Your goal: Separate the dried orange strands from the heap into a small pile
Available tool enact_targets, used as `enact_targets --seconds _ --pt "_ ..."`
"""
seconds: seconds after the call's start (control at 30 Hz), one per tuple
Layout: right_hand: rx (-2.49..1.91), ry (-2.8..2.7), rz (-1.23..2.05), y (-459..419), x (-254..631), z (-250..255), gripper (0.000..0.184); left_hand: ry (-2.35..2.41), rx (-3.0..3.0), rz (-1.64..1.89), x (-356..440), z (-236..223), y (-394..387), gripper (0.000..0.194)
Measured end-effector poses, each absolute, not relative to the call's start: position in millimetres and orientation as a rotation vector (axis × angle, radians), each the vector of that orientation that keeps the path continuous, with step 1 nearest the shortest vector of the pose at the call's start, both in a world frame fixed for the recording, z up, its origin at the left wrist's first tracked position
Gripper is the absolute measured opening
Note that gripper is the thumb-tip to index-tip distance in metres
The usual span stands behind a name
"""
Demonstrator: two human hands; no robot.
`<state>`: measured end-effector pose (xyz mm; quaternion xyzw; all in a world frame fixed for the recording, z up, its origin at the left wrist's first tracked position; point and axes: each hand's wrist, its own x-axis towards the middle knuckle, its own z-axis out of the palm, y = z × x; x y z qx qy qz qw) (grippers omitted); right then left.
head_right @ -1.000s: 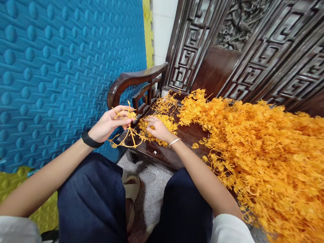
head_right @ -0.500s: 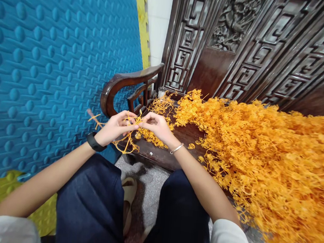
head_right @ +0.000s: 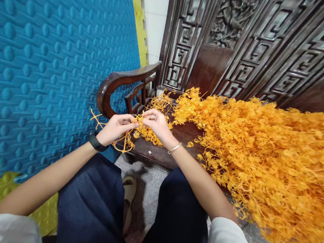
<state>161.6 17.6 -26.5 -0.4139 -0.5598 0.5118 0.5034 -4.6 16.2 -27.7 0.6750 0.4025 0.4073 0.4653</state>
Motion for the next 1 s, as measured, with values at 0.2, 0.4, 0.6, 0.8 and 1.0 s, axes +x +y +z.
enact_targets --seconds 0.2,0.4,0.6,0.8,1.0 --pt "-0.939 -1.328 1.441 14 159 -26 0.028 0.983 1.698 1.027 -9 -32 20 0.025" --pt "-0.912 -1.396 1.337 23 169 -26 0.039 0.956 1.764 0.983 -8 -28 14 0.025" --pt "-0.985 -1.369 1.279 25 161 -25 0.043 1.067 1.822 1.095 3 -33 7 0.021" --pt "-1.115 -1.164 0.906 49 202 -27 0.034 1.142 1.807 1.168 -11 -36 7 0.020" --pt "-1.229 -1.257 0.807 75 250 -52 0.031 1.093 1.526 1.186 -27 -29 14 0.019"
